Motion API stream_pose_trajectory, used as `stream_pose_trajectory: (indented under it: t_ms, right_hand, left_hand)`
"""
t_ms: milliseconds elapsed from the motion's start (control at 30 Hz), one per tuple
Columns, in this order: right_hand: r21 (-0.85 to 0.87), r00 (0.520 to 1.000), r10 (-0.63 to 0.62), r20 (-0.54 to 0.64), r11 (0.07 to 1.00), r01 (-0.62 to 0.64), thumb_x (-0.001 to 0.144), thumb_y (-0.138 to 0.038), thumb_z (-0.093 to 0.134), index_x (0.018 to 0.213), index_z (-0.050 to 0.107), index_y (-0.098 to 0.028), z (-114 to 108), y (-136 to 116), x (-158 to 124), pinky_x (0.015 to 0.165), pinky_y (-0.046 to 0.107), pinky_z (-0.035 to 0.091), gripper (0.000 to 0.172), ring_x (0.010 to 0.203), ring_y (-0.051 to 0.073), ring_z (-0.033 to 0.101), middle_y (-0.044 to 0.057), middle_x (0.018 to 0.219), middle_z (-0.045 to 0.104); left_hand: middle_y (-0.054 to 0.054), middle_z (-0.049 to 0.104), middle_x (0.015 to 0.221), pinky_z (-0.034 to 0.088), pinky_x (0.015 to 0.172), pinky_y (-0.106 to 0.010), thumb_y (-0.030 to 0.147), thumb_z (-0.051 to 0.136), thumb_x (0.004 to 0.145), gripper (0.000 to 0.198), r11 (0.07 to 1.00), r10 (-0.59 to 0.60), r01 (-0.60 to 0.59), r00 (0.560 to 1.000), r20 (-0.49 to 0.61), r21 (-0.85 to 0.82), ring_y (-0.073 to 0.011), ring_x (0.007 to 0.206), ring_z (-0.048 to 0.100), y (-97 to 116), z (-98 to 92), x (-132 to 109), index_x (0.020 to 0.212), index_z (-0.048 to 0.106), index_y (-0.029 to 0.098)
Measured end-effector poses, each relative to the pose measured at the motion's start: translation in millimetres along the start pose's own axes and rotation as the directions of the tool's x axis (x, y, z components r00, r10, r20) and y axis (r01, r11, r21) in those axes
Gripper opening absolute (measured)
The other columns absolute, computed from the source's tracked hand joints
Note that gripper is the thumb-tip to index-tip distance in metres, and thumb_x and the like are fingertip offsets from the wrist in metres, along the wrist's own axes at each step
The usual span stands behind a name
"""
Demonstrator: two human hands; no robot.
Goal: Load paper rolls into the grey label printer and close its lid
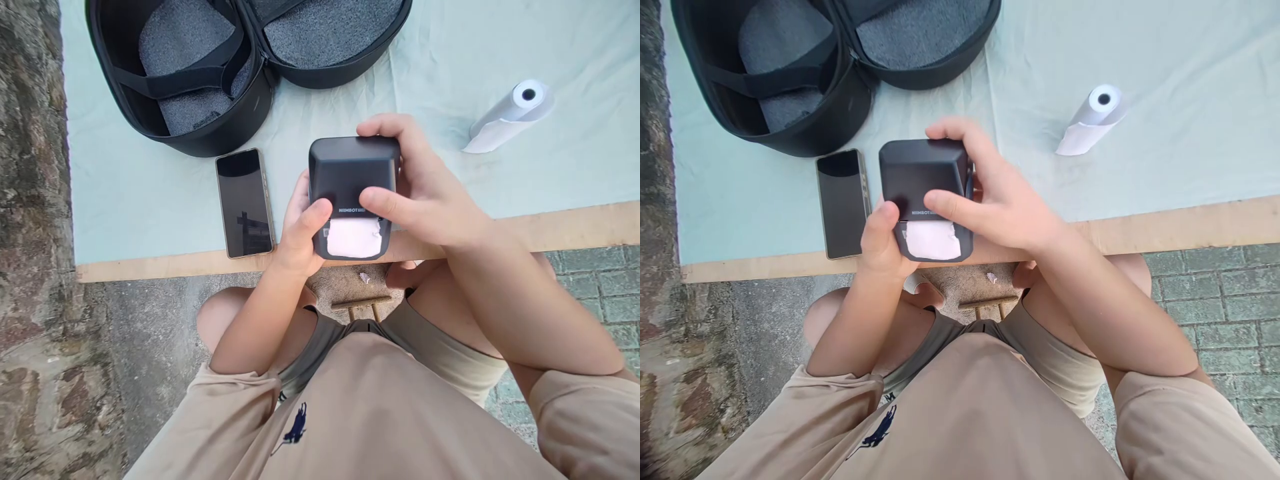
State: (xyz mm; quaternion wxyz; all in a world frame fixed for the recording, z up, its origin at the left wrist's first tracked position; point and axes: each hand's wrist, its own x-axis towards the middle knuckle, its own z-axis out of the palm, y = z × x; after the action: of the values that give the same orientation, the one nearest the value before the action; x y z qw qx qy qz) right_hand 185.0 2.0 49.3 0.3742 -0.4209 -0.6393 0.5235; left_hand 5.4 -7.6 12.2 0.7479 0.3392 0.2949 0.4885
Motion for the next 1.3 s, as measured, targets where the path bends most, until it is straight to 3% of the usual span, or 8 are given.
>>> stream_pose_trajectory:
  t_ms: [167, 433, 600, 733, 1000, 1133, 1233, 1300]
  right_hand:
    - [-0.035, 0.997, -0.051, 0.060, 0.998, 0.053, 0.086, -0.049, 0.068, 0.133, 0.037, -0.026, -1.4, 1.4, 0.7, 0.082, 0.031, 0.057, 0.060, 0.098, 0.015, 0.061, 0.006, 0.130, 0.052]
    - [-0.085, 0.999, -0.053, 0.014, 0.995, 0.054, 0.089, -0.051, 0.062, 0.134, 0.038, -0.026, -0.1, 6.0, 2.3, 0.084, 0.030, 0.058, 0.057, 0.101, 0.015, 0.062, 0.006, 0.134, 0.055]
    - [-0.197, 0.980, -0.140, -0.138, 0.974, 0.111, 0.092, -0.050, 0.058, 0.134, 0.048, -0.026, -3.7, 3.7, 0.0, 0.102, 0.034, 0.053, 0.049, 0.130, 0.020, 0.053, 0.004, 0.143, 0.052]
    - [-0.256, 0.979, -0.203, -0.013, 0.947, 0.193, 0.091, -0.046, 0.059, 0.136, 0.049, -0.026, -9.6, -0.3, -1.0, 0.111, 0.040, 0.050, 0.050, 0.127, 0.021, 0.057, 0.005, 0.139, 0.056]
    - [-0.398, 0.944, -0.304, 0.125, 0.857, 0.328, 0.080, -0.045, 0.075, 0.145, 0.042, -0.027, -20.6, -3.8, -3.2, 0.112, 0.042, 0.050, 0.075, 0.132, 0.024, 0.054, 0.007, 0.148, 0.051]
    - [-0.489, 0.911, -0.413, -0.009, 0.796, 0.356, 0.081, -0.052, 0.072, 0.130, 0.055, -0.026, -18.5, -10.8, -3.1, 0.096, 0.040, 0.056, 0.058, 0.132, 0.026, 0.052, 0.009, 0.134, 0.058]
    - [-0.559, 0.832, -0.502, -0.235, 0.770, 0.307, 0.081, -0.053, 0.071, 0.110, 0.063, -0.022, -11.8, -17.8, -0.9, 0.073, 0.036, 0.051, 0.044, 0.092, 0.019, 0.060, 0.005, 0.107, 0.064]
    - [-0.530, 0.790, -0.478, -0.384, 0.815, 0.235, 0.088, -0.047, 0.066, 0.101, 0.063, -0.021, -6.4, -22.5, 0.8, 0.060, 0.032, 0.042, 0.029, 0.067, 0.009, 0.051, 0.001, 0.101, 0.063]
  left_hand:
    - [-0.006, 0.075, 0.114, 0.054, 0.108, -0.050, 0.053, 0.070, 0.080, 0.039, 0.996, -0.036, 0.038, 0.999, -0.026, 0.075, -0.0379, 0.134, 0.057, 4.0, 3.1, -2.5, 0.107, 0.064, 0.026]
    - [-0.008, 0.074, 0.114, 0.056, 0.107, -0.047, 0.067, 0.054, 0.085, 0.046, 0.996, -0.028, 0.037, 0.994, -0.105, 0.079, -0.0327, 0.140, 0.053, -2.0, 1.9, -0.4, 0.102, 0.067, 0.026]
    - [-0.006, 0.075, 0.108, 0.057, 0.106, -0.043, 0.072, 0.040, 0.091, 0.058, 0.994, -0.054, 0.074, 0.973, -0.226, 0.079, -0.0286, 0.141, 0.052, -6.1, 4.8, 3.9, 0.109, 0.068, 0.024]
    - [-0.005, 0.075, 0.110, 0.056, 0.106, -0.042, 0.071, 0.038, 0.093, 0.058, 0.996, -0.031, 0.047, 0.979, -0.203, 0.073, -0.0282, 0.139, 0.055, -7.2, 2.7, 3.4, 0.108, 0.069, 0.024]
    - [-0.003, 0.077, 0.098, 0.060, 0.101, -0.041, 0.062, 0.045, 0.094, 0.046, 0.999, -0.039, 0.044, 0.975, -0.217, 0.019, -0.0268, 0.128, 0.064, -7.6, -2.9, 5.3, 0.099, 0.070, 0.023]
    - [-0.002, 0.076, 0.095, 0.059, 0.102, -0.040, 0.058, 0.042, 0.096, 0.046, 1.000, -0.029, 0.031, 0.973, -0.230, 0.004, -0.0260, 0.132, 0.061, -7.7, -3.2, 7.7, 0.092, 0.071, 0.024]
    - [-0.002, 0.076, 0.104, 0.058, 0.104, -0.040, 0.059, 0.039, 0.096, 0.047, 0.999, 0.016, -0.008, 0.978, -0.209, 0.041, -0.0259, 0.138, 0.056, -5.4, -0.9, 7.3, 0.091, 0.071, 0.024]
    - [-0.003, 0.075, 0.108, 0.057, 0.105, -0.039, 0.057, 0.043, 0.094, 0.043, 0.999, 0.003, 0.005, 0.989, -0.148, 0.050, -0.0263, 0.139, 0.055, -2.8, 1.7, 5.6, 0.095, 0.071, 0.024]
